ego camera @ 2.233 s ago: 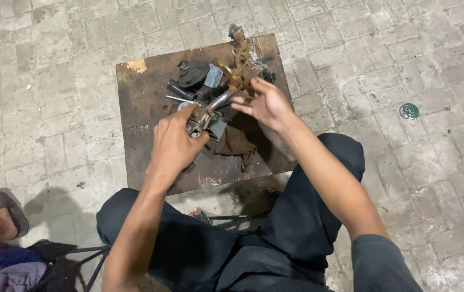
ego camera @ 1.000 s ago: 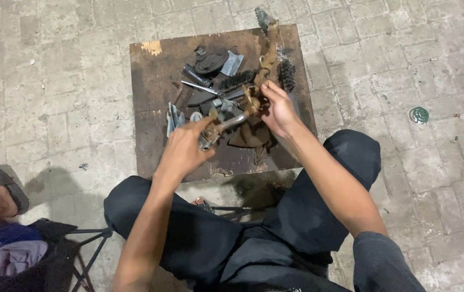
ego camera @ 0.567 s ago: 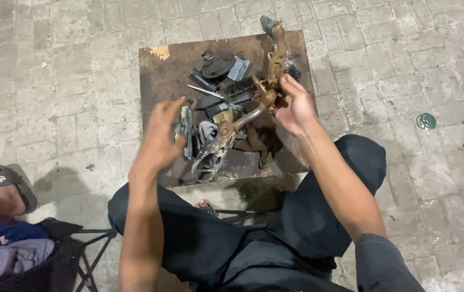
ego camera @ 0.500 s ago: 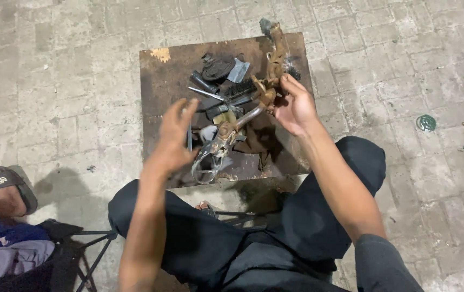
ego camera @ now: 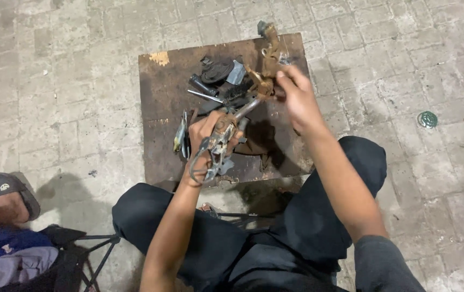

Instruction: The person sits cross-legged on the floor and cleans a metal part using a wire brush and sandpaper. They scrub the object with the brush and then rub it with sandpaper, occasionally turning the part over to clean different sides.

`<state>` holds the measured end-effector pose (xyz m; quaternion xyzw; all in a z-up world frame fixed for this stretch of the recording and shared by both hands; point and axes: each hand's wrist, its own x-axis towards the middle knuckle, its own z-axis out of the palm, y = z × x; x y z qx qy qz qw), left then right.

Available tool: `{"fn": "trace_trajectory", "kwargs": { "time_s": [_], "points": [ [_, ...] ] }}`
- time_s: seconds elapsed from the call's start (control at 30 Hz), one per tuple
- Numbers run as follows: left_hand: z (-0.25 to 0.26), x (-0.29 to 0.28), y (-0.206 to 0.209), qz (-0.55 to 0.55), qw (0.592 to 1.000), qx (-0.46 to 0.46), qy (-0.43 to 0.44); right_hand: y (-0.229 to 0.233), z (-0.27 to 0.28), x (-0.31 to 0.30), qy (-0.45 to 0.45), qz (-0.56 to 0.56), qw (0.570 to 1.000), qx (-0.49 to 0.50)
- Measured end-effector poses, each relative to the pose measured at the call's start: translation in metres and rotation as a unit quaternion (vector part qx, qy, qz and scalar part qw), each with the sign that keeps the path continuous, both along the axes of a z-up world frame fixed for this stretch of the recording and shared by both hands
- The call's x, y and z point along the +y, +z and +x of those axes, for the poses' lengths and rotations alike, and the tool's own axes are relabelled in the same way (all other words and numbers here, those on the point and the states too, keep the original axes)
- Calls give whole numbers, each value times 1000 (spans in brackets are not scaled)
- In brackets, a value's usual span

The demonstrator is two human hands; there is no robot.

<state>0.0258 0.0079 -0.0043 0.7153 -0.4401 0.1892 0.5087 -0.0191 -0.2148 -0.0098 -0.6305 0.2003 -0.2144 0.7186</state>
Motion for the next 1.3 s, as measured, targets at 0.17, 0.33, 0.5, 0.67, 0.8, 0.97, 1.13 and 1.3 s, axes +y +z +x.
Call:
{"fn": "trace_trajectory", "kwargs": {
  "time_s": [0.17,0.33,0.5,0.67,0.8,0.97,1.13,1.3],
  "points": [
    [0,1,-6,-18,1000,-3,19,-19,-26,21,-156,-446,864,-176],
    [1,1,-15,28,997,-28,72,-43,-33,63,-116,-589,780,-176],
    [4,-1,-20,-13,997,-13,76,-54,-20,53,-126,-638,734,-194],
    [-7,-5,-10,6,994,-24,110,-62,-30,56,-78,-596,766,-230],
    [-7,-2,-10,27,994,-26,100,-38,-31,45,-74,-558,801,-206],
    [-8,-7,-21,44,990,-63,119,-60,-38,40,2,-568,797,-203],
    [-12,-3,-26,43,992,-49,109,-55,-47,49,11,-549,814,-189],
    [-9,-6,-22,56,990,-32,123,-46,-41,36,-23,-580,791,-193]
  ]
}}
